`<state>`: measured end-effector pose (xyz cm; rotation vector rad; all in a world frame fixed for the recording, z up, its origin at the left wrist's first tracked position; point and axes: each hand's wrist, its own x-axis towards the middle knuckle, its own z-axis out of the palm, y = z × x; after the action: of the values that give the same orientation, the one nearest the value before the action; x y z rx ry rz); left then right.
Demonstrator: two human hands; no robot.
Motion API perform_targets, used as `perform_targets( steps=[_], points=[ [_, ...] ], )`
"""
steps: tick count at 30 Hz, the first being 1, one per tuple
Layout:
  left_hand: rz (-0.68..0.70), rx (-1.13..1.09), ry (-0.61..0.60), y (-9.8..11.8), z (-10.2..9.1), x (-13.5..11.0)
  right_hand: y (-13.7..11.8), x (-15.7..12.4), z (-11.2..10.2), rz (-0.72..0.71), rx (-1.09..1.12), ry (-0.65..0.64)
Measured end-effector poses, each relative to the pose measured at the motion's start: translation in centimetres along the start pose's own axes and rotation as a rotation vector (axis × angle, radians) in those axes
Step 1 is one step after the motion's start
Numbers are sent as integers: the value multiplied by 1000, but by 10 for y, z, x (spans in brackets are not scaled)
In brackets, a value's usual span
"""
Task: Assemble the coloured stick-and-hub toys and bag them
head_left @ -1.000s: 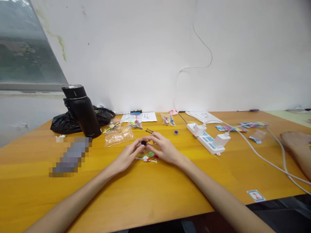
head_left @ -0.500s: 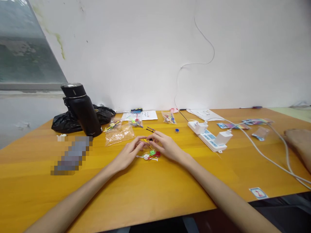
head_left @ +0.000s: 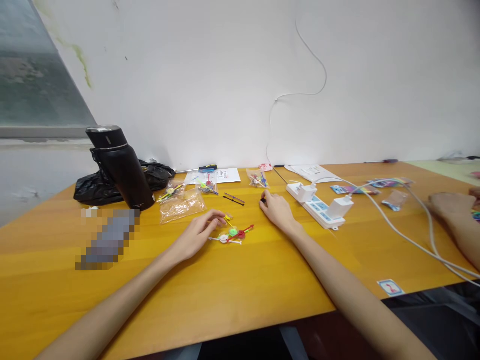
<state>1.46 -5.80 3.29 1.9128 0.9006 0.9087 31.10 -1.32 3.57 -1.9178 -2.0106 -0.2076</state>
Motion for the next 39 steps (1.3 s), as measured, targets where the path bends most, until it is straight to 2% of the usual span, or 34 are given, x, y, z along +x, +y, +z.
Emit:
perform_targets(
  steps=[3, 6, 9, 11, 14, 21, 27, 39],
  points=[
    [22, 67, -2, 2, -1, -1, -7, -1, -2, -34, 55, 49],
    [42, 112, -14, 5, -1, -1, -18, -4, -1, -212, 198, 103],
    [55, 134, -20, 7, -1, -1, -29, -9, 8, -394, 290, 49],
    [54, 144, -18, 8, 0, -1, -32, -11, 16, -453, 308, -13],
    [54, 146, -17, 8, -1, 0, -32, -12, 25, -448, 318, -39],
    [60, 154, -30, 6, 1, 0, -27, 2, 32, -378, 282, 36],
    [60, 170, -26, 5, 2, 2, -33, 21, 40, -419, 258, 6],
    [73, 229, -38, 7, -1, 0, -25, 25, 43, -491, 391, 62]
  ],
)
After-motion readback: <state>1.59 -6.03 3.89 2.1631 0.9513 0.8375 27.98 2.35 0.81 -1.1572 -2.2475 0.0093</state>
